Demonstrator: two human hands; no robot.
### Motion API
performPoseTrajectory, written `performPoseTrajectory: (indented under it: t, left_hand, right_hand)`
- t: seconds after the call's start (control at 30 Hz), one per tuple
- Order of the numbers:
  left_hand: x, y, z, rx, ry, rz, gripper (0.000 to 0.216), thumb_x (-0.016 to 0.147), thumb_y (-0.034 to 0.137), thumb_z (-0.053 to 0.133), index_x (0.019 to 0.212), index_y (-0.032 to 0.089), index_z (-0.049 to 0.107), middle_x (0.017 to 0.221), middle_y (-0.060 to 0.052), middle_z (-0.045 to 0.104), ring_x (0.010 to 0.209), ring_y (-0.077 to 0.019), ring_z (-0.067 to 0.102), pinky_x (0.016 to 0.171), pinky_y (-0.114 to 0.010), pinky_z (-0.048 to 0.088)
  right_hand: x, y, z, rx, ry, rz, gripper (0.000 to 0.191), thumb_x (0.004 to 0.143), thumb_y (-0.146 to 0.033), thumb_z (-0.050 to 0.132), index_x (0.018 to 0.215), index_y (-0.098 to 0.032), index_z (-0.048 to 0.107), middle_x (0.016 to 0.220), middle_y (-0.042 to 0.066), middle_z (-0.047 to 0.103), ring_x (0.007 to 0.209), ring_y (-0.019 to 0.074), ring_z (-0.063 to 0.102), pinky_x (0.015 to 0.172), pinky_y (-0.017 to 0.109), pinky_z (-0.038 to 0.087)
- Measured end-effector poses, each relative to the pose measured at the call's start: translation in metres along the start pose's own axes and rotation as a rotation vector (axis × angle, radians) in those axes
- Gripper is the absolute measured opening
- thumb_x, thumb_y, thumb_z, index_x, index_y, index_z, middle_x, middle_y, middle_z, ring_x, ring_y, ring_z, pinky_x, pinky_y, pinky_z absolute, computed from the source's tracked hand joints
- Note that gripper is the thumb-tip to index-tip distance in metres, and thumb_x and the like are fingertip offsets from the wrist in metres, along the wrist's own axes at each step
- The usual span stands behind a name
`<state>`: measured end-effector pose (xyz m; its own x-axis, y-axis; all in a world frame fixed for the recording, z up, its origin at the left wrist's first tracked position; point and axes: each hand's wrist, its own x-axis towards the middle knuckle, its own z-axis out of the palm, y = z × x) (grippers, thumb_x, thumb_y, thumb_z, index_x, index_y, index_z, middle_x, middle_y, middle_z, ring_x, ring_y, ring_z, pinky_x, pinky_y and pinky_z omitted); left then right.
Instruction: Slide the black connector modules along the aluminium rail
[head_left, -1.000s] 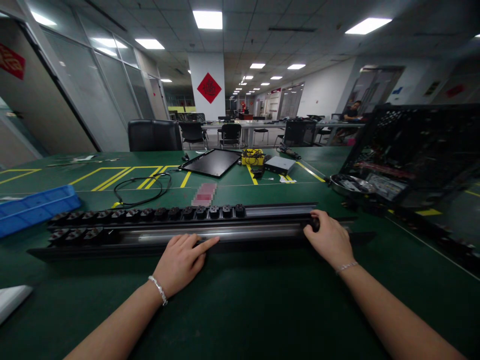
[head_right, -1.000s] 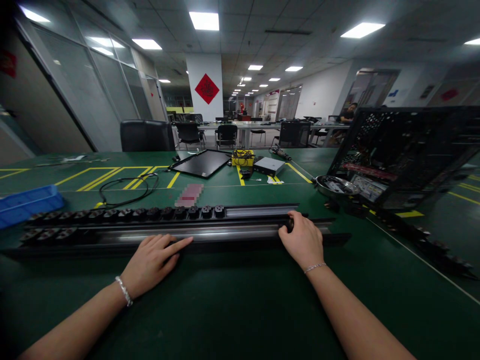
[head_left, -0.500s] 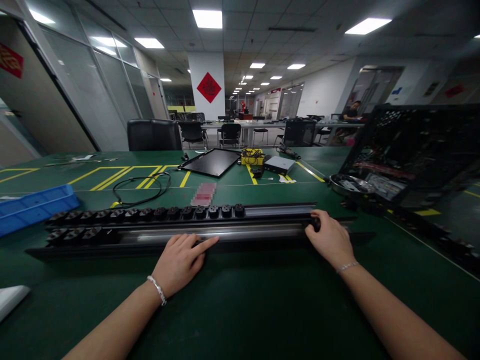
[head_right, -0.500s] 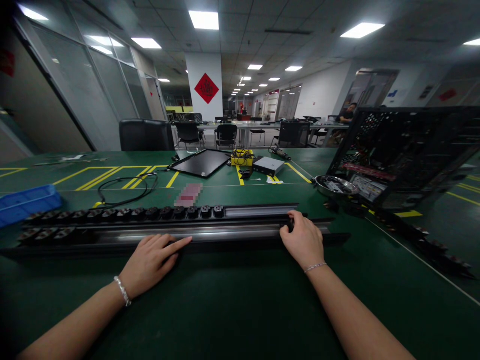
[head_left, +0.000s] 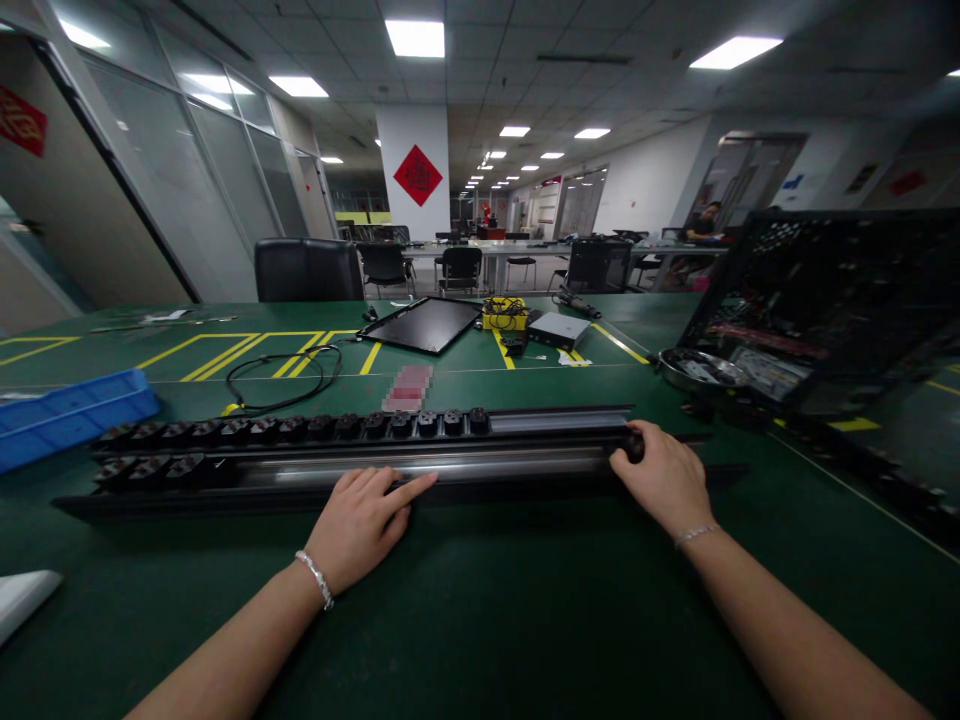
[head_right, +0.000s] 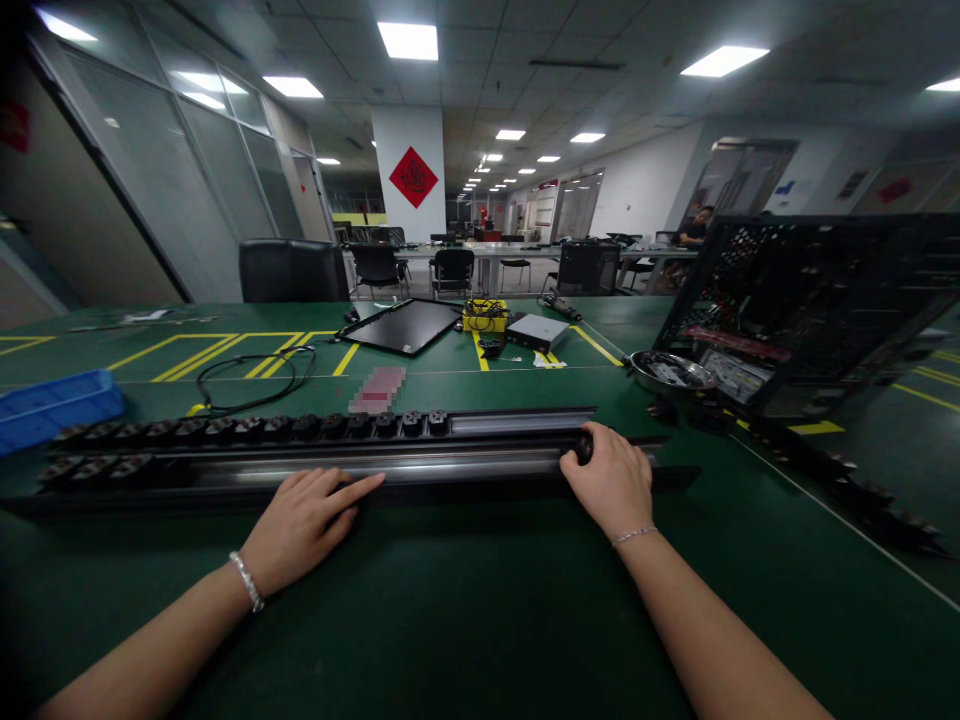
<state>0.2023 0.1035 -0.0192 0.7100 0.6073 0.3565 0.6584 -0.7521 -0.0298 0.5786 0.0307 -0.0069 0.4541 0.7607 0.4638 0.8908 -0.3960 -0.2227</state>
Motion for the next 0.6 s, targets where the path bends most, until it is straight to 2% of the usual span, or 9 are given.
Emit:
performPoseTrajectory:
  t: [0.6]
  left_hand:
    - [0.0001, 0.0005, -0.0004, 0.004, 0.031, 0.010, 0.050, 0.088, 0.021, 0.044, 0.134, 0.038, 0.040, 0.094, -0.002, 0.059, 0.084, -0.0173, 0.054, 0.077, -0.034, 0.039]
  right_hand:
    - [0.0005, 0.0008, -0.0014, 0.004, 0.000, 0.008, 0.040, 0.075, -0.033, 0.044, 0.111, -0.017, 0.053, 0.102, 0.011, 0.064, 0.097, 0.0269, 0.057, 0.087, 0.041, 0.040]
